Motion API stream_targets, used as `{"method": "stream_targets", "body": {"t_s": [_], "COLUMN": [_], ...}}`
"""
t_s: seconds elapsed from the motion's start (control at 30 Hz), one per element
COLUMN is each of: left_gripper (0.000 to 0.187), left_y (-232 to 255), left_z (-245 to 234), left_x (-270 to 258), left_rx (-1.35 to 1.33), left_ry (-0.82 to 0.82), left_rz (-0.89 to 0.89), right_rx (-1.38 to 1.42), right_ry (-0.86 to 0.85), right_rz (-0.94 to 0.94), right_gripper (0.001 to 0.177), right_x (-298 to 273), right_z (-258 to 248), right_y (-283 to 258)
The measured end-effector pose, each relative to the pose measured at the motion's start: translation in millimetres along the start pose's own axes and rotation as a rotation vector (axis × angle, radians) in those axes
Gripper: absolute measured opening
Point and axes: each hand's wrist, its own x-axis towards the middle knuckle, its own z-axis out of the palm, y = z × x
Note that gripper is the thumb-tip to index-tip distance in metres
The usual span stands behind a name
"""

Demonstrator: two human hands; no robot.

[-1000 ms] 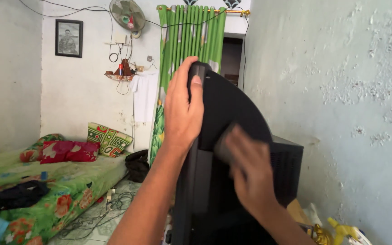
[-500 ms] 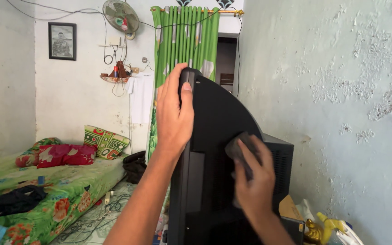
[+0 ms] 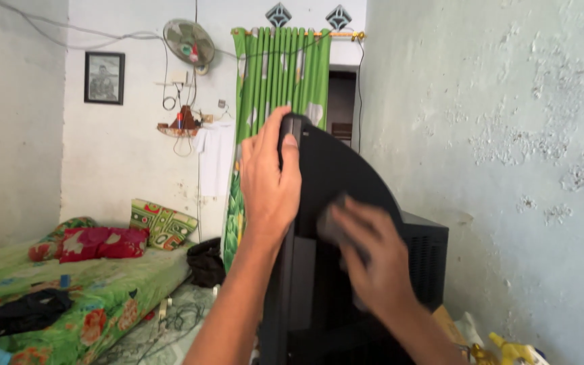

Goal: The person wipes the back and side surfaces of a television with a cloth, then sprays a cleaning solution from a spray bottle and continues wiping. The person repeats spraying and wiping across different areas of the television casing.

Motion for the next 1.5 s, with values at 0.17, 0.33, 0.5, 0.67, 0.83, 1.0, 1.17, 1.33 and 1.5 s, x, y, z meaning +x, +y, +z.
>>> {"method": "stream_targets", "body": {"t_s": [0.17, 0.33, 0.5, 0.67, 0.83, 1.0, 1.17, 1.33, 1.5], "left_gripper": [0.040, 0.040, 0.039, 0.039, 0.040, 0.039, 0.040, 0.039, 0.039], "left_y": [0, -1, -2, -2, 2, 2, 3, 2, 3], "left_z": [2, 1, 3, 2, 5, 2, 3, 2, 1], "left_x": [0, -1, 0, -1, -2, -2, -1, -1, 0], "left_rx": [0.027, -0.002, -0.014, -0.024, -0.013, -0.012, -0.011, -0.023, 0.010], "left_ry": [0.001, -0.011, 0.018, 0.012, 0.031, 0.031, 0.035, 0.047, 0.058], "left_rz": [0.005, 0.003, 0.065, 0.053, 0.035, 0.054, 0.044, 0.065, 0.081], "right_rx": [0.085, 0.039, 0.003, -0.025, -0.096, 0.029, -0.023, 0.001, -0.067], "right_ry": [-0.217, -0.348, -0.426, -0.455, -0.522, -0.469, -0.518, -0.488, -0.391], "right_rz": [-0.076, -0.058, -0.235, -0.166, -0.163, -0.128, -0.170, -0.100, -0.092], "right_gripper": [0.052, 0.052, 0.055, 0.049, 0.051, 0.050, 0.051, 0.052, 0.051], "right_x": [19, 33, 45, 35, 51, 34, 48, 35, 31], "right_z": [-16, -21, -34, -31, -44, -28, -38, -31, -32], "right_y": [-14, -20, -12, -18, -8, -19, -12, -23, -11]}}
